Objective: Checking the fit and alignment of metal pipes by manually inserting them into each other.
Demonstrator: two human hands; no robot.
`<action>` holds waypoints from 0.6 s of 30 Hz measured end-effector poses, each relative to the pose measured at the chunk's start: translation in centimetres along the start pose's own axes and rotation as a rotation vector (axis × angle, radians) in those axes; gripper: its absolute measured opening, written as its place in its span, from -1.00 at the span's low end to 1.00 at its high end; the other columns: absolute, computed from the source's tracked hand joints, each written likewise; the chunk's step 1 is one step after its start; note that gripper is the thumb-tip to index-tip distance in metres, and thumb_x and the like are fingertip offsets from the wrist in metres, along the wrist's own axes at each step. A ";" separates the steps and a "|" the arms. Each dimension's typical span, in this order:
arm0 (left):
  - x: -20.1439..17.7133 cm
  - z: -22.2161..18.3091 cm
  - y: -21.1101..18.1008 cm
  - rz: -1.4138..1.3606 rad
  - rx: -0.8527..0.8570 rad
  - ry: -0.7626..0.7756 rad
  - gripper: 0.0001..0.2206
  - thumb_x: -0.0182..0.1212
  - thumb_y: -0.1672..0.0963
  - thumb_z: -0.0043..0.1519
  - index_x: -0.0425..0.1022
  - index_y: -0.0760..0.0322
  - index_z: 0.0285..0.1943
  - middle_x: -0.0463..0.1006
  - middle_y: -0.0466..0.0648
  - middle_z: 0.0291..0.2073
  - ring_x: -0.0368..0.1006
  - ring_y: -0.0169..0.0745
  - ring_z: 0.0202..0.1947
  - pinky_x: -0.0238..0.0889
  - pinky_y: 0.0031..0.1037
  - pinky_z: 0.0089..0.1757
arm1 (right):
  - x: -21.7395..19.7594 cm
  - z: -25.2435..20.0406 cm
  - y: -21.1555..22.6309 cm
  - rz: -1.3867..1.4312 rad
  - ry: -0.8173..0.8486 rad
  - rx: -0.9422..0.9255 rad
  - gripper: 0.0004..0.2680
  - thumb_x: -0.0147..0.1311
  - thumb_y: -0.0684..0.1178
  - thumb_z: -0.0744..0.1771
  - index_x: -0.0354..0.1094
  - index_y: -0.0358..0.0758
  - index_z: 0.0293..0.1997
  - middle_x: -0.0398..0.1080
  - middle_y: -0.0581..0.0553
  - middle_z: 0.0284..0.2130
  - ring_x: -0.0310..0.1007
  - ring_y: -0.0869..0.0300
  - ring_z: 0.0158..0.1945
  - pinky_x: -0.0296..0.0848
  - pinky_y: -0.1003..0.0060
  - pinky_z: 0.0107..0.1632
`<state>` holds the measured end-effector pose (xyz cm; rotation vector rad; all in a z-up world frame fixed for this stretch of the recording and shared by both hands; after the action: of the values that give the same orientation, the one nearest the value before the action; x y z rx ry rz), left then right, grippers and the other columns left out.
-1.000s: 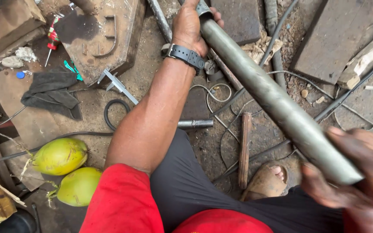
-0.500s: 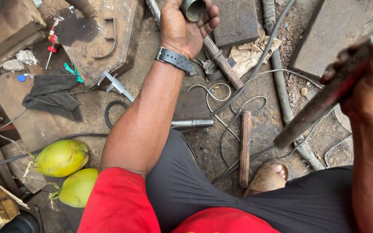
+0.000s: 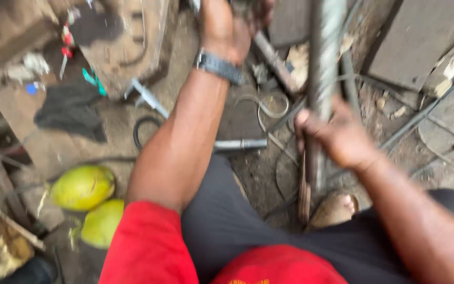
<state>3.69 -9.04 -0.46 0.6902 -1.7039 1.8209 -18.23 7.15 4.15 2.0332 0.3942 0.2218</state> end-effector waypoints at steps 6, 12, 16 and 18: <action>-5.3 -2.2 2.9 -0.161 -0.277 -0.757 -0.73 0.05 -0.08 0.03 0.28 0.10 -0.36 0.31 -0.03 -0.58 0.22 -0.12 -0.59 0.08 -0.28 -0.48 | 5.0 1.0 0.0 0.190 0.167 0.101 -0.76 0.13 0.00 0.36 0.19 -0.14 0.07 0.27 -0.13 -0.60 0.38 0.05 -0.72 0.40 0.20 -0.68; -1.2 -2.0 1.6 -0.105 -0.245 -0.409 -0.51 0.00 -0.10 0.21 0.61 0.41 -0.20 0.69 0.22 -0.45 0.66 0.07 -0.43 0.55 -0.12 -0.36 | 6.4 2.6 -0.6 0.336 0.282 0.203 -0.78 0.07 0.07 0.39 0.19 -0.06 0.08 0.33 -0.22 -0.53 0.40 0.02 -0.68 0.47 0.20 -0.65; -1.4 -3.0 0.9 -0.092 -0.244 -0.516 -0.69 0.10 -0.01 0.13 0.50 0.31 -0.41 0.58 0.05 -0.55 0.59 -0.05 -0.57 0.52 -0.15 -0.50 | 7.5 1.5 1.2 0.603 0.441 0.292 -0.72 -0.02 0.17 0.42 0.16 -0.17 0.13 0.49 -0.39 -0.41 0.51 -0.02 -0.64 0.56 0.19 -0.65; -1.4 -3.1 1.2 -0.089 -0.249 -0.508 -0.72 0.15 0.00 0.12 0.49 0.31 -0.41 0.58 0.02 -0.55 0.58 -0.10 -0.58 0.51 -0.18 -0.50 | 7.8 0.7 2.8 0.683 0.463 0.289 -0.63 -0.08 0.23 0.42 0.18 -0.22 0.24 0.54 -0.48 -0.31 0.57 -0.07 -0.61 0.58 0.15 -0.67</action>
<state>3.87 -6.11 -2.52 1.1684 -2.1314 1.4104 -10.26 8.22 6.20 2.3346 -0.0126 1.1210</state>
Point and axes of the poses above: each hand's wrist, its own z-axis towards the middle knuckle, its own x-axis out of the palm, y = z × x, the point moved 9 cm from there along z, towards the middle knuckle
